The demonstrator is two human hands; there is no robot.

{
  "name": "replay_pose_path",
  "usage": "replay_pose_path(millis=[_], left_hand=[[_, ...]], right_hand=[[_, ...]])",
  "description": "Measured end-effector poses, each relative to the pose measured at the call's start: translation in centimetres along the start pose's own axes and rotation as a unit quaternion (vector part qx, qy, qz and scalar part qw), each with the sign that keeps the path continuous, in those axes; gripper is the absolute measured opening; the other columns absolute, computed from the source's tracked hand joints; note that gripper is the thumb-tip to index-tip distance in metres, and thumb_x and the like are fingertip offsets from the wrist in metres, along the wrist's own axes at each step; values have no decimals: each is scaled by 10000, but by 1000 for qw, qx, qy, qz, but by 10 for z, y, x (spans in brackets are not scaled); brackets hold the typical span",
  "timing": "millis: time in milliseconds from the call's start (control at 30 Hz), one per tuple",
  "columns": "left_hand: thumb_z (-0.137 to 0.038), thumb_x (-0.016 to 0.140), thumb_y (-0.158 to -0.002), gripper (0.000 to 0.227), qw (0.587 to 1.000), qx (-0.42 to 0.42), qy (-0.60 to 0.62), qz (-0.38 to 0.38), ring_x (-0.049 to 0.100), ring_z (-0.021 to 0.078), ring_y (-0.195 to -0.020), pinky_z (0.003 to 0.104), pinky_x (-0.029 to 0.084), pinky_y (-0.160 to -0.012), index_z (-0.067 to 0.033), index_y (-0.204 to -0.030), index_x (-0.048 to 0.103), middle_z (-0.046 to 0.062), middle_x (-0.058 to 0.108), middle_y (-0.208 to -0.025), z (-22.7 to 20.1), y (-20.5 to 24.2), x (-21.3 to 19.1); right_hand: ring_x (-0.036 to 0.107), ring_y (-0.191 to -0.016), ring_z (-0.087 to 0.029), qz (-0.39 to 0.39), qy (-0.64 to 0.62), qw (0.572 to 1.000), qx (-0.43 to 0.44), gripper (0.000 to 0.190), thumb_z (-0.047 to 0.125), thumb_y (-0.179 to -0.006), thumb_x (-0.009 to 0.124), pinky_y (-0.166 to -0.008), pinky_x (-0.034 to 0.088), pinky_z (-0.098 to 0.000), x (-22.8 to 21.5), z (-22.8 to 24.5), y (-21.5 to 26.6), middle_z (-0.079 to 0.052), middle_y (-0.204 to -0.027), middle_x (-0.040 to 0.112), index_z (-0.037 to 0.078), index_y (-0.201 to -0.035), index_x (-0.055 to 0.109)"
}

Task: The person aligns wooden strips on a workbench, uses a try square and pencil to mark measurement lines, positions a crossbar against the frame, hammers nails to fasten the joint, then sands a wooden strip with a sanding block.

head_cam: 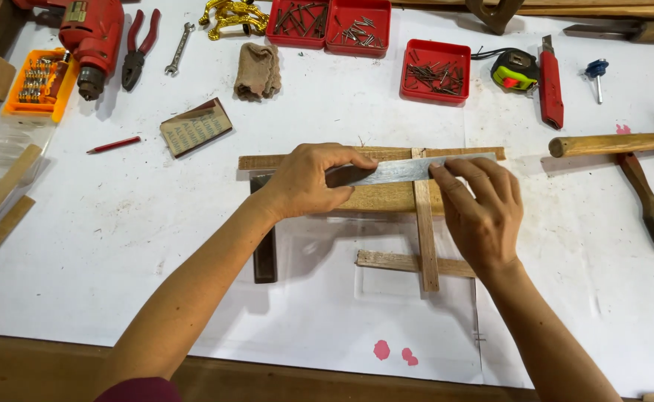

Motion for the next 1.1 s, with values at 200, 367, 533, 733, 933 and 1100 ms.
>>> replay_pose_path(millis=[200, 367, 533, 733, 933, 1100], left_hand=[[-45, 741, -762, 444, 993, -85, -60, 46, 709, 152, -868, 322, 578, -853, -224, -1168, 757, -22, 766, -982, 26, -1, -15], [-37, 768, -769, 438, 994, -84, -57, 37, 677, 169, -897, 317, 571, -840, -200, -1176, 754, -4, 703, -978, 41, 3, -21], [-36, 794, -781, 423, 992, -109, -43, 42, 673, 153, -953, 296, 584, -861, -196, -1170, 753, -8, 651, -1062, 58, 10, -20], [-84, 839, -768, 443, 993, -97, -51, 46, 653, 142, -997, 280, 585, -930, -200, -1187, 753, -16, 604, -1084, 68, 18, -15], [-108, 834, -780, 428, 989, -131, -50, 56, 659, 122, -992, 270, 595, -918, -200, -1190, 748, -35, 610, -1084, 76, 19, -15], [-129, 836, -769, 437, 984, -147, -67, 72, 651, 106, -953, 260, 550, -887, -220, -1187, 748, -49, 610, -1091, 80, 17, -13]], right_hand=[[605, -1313, -348, 88, -84, 992, 30, 385, 130, -984, 702, -1099, 532, -451, 41, 24, 11, -177, -1382, 663, 35, -1357, 684], [545, -1369, -389, 128, -113, 985, 37, 518, 245, -972, 689, -1132, 481, -491, 53, 42, 8, -202, -1447, 590, 19, -1424, 574], [480, -1396, -391, 176, -132, 975, 29, 654, 333, -956, 681, -1172, 414, -519, 76, 48, 11, -225, -1481, 523, -27, -1469, 496], [421, -1419, -396, 197, -159, 967, 38, 667, 337, -938, 696, -1182, 400, -535, 81, 51, 7, -212, -1451, 471, -10, -1470, 492], [398, -1420, -421, 216, -173, 960, 47, 659, 343, -938, 697, -1153, 422, -540, 90, 47, 10, -221, -1450, 442, 28, -1480, 496], [385, -1428, -421, 227, -175, 956, 58, 671, 367, -954, 680, -1151, 424, -560, 93, 44, 12, -223, -1435, 440, 17, -1491, 480]])
Point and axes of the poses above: each hand's wrist, its own y-axis away from the middle knuckle, its own x-axis out of the palm, z = x × y, the point moved 10 cm from there along -y, towards the middle knuckle
